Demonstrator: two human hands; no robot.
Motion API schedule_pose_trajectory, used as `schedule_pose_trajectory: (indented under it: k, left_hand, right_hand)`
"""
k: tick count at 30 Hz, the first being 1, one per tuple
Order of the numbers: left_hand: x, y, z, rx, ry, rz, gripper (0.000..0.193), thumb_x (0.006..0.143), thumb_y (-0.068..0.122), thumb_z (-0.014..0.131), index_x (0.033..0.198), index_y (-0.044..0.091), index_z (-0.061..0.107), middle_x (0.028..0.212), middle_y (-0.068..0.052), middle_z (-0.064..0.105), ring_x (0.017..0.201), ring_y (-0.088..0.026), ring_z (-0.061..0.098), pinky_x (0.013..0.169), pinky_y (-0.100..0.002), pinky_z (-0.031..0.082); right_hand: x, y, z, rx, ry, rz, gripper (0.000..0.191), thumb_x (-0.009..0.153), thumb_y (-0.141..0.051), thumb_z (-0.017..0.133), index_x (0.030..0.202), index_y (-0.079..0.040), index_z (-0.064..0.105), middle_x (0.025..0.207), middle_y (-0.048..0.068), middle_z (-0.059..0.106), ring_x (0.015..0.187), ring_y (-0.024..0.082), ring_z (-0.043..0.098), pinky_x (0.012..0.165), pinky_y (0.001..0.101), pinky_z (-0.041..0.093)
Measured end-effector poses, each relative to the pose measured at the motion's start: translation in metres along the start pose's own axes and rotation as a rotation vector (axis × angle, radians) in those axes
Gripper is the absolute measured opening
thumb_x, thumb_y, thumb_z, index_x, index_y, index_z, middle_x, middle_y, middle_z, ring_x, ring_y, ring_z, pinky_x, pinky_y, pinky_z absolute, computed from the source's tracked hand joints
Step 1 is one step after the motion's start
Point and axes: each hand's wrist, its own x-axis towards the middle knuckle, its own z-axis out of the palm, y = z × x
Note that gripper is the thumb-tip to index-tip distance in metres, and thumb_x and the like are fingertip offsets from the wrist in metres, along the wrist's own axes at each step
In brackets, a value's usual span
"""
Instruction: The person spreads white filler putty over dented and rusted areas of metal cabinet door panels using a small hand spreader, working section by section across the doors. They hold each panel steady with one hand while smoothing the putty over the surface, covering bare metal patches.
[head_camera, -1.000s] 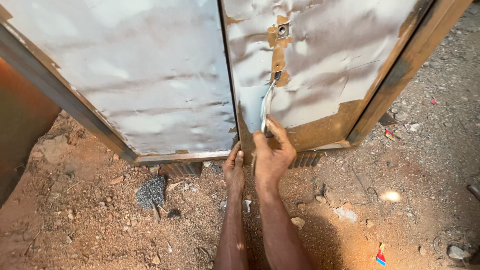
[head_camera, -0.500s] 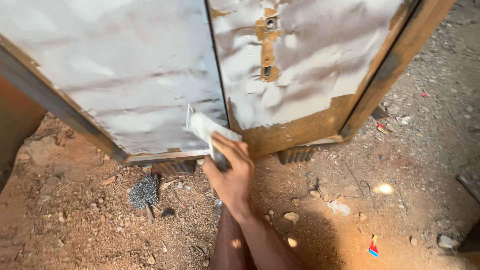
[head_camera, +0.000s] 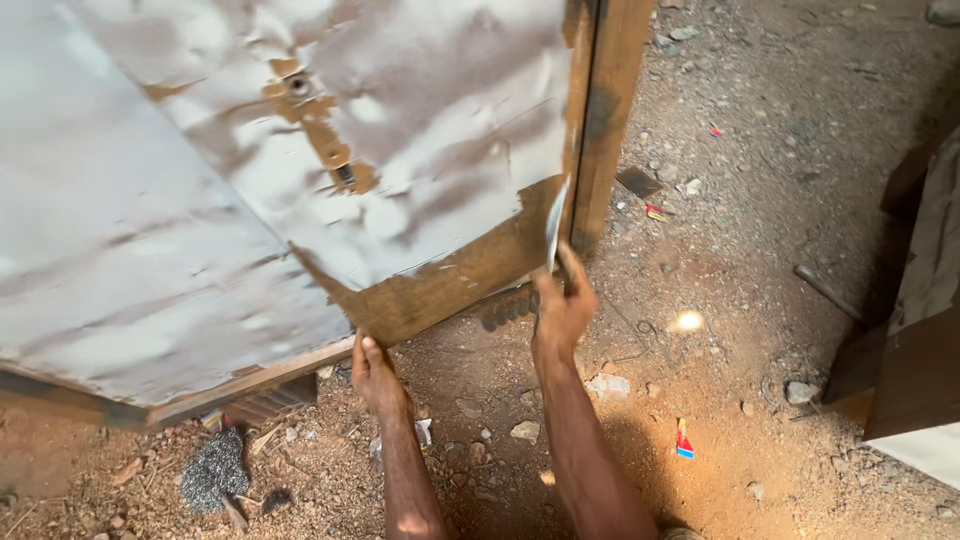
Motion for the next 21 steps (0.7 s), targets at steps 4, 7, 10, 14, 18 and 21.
schedule_pose_trajectory:
  k: [4, 7, 10, 14, 18, 21]
  left_hand:
    - [0.0, -0.011, -0.001, -0.048, 0.003, 0.045, 0.042, 0.102, 0.023, 0.055, 0.141, 0.008, 0.059, 0.147, -0.018, 0.058, 0.139, -0.03, 0.053, 0.117, -0.049, 0.044]
    - [-0.001, -0.007, -0.005, -0.032, 0.01, 0.011, 0.043, 0.1, 0.021, 0.057, 0.141, 0.01, 0.057, 0.147, -0.017, 0.057, 0.138, -0.029, 0.054, 0.115, -0.049, 0.045]
    - [-0.003, -0.007, -0.004, -0.041, 0.017, -0.025, 0.046, 0.097, 0.022, 0.06, 0.141, 0.008, 0.058, 0.145, -0.017, 0.058, 0.137, -0.031, 0.054, 0.116, -0.05, 0.045]
    - [0.004, -0.011, -0.018, -0.107, -0.004, -0.132, 0.057, 0.101, 0.038, 0.052, 0.144, 0.001, 0.052, 0.149, -0.017, 0.053, 0.143, -0.033, 0.047, 0.122, -0.048, 0.034]
    - [0.017, -0.018, -0.041, -0.506, -0.251, -0.206, 0.086, 0.105, 0.061, 0.024, 0.147, -0.011, 0.043, 0.156, -0.021, 0.046, 0.148, -0.035, 0.037, 0.125, -0.047, 0.026]
    - [0.032, -0.01, -0.047, -0.567, -0.432, -0.125, 0.089, 0.106, 0.062, 0.021, 0.154, -0.012, 0.029, 0.161, -0.019, 0.039, 0.157, -0.04, 0.02, 0.129, -0.045, 0.017]
  right_hand:
    - [0.037, -0.011, 0.023, -0.019, 0.049, 0.069, 0.05, 0.087, 0.003, 0.068, 0.136, 0.002, 0.061, 0.136, 0.016, 0.065, 0.115, 0.026, 0.068, 0.095, 0.0322, 0.06]
    - [0.035, -0.012, 0.039, -0.3, 0.022, -0.054, 0.056, 0.084, 0.002, 0.077, 0.137, 0.005, 0.06, 0.141, 0.021, 0.062, 0.126, 0.03, 0.063, 0.108, 0.0369, 0.051]
    - [-0.004, 0.004, 0.062, -0.218, 0.045, 0.159, 0.064, 0.075, -0.002, 0.073, 0.137, -0.004, 0.058, 0.142, 0.016, 0.059, 0.123, 0.029, 0.066, 0.099, 0.0427, 0.062]
    - [-0.078, 0.036, 0.087, -0.3, -0.099, -0.427, 0.061, 0.086, -0.003, 0.078, 0.141, 0.005, 0.054, 0.156, 0.024, 0.046, 0.149, 0.038, 0.042, 0.123, 0.0528, 0.04]
    - [-0.139, 0.054, 0.112, -0.354, -0.121, -0.495, 0.065, 0.085, 0.003, 0.073, 0.145, 0.006, 0.05, 0.159, 0.025, 0.042, 0.154, 0.039, 0.033, 0.129, 0.0544, 0.031]
    - [-0.174, 0.06, 0.14, -0.315, -0.103, -0.505, 0.063, 0.082, 0.004, 0.073, 0.141, 0.005, 0.05, 0.157, 0.022, 0.045, 0.154, 0.038, 0.034, 0.131, 0.0535, 0.03]
